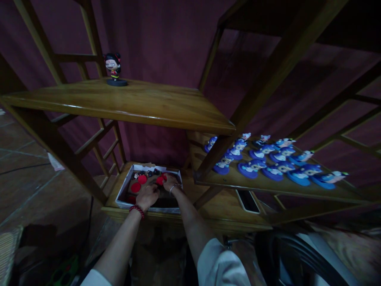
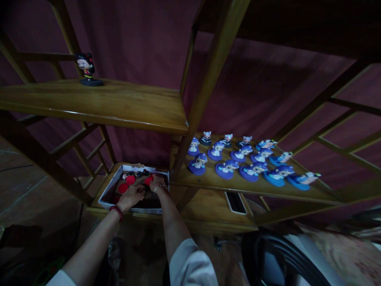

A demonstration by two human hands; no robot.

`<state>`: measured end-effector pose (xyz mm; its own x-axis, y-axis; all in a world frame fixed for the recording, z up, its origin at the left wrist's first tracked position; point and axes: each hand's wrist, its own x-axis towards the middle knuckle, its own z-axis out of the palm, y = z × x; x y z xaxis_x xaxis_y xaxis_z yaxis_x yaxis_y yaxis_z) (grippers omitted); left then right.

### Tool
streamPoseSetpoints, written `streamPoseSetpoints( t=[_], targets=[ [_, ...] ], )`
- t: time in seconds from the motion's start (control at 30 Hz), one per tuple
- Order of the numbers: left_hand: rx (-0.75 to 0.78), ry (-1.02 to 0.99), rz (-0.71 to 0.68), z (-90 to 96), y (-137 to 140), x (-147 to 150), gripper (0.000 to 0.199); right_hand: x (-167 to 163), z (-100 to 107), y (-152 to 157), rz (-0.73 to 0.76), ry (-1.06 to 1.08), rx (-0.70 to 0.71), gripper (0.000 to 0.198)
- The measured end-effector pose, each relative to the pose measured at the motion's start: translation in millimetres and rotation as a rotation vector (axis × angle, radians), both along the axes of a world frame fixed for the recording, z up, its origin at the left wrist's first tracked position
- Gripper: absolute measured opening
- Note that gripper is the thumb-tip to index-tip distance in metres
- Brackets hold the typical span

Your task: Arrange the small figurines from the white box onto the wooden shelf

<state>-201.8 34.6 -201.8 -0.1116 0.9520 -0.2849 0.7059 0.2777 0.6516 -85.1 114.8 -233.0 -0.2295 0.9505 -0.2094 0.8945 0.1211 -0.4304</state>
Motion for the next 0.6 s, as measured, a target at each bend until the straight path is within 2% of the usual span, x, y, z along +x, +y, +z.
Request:
streamPoseSetpoints(
  t=[0.17,0.3,0.43,0.6],
  targets=[
    [-0.029,0.004,0.017,-4.4,1.8,-2.6,0.023,0.0,-1.0,-2.1,-0.009,0.049,-0.015,0.034],
    [-0.033,0.025,0.002,-4.3,3.2,-4.1,0.027,0.9,-5.3,-5.2,0.068,0.078,-0.017,0.034],
    [-0.041,0.034,0.044,-3.7,4.0,-4.0,0.034,3.0,-8.8,-7.4,0.099,0.072,-0.04,0.036],
    [-0.048,-0.01,0.049,-9.4,5.3,-4.6,0.034,4.4,-10.1,-8.1,0.141,0.096,-0.055,0.038]
  ],
)
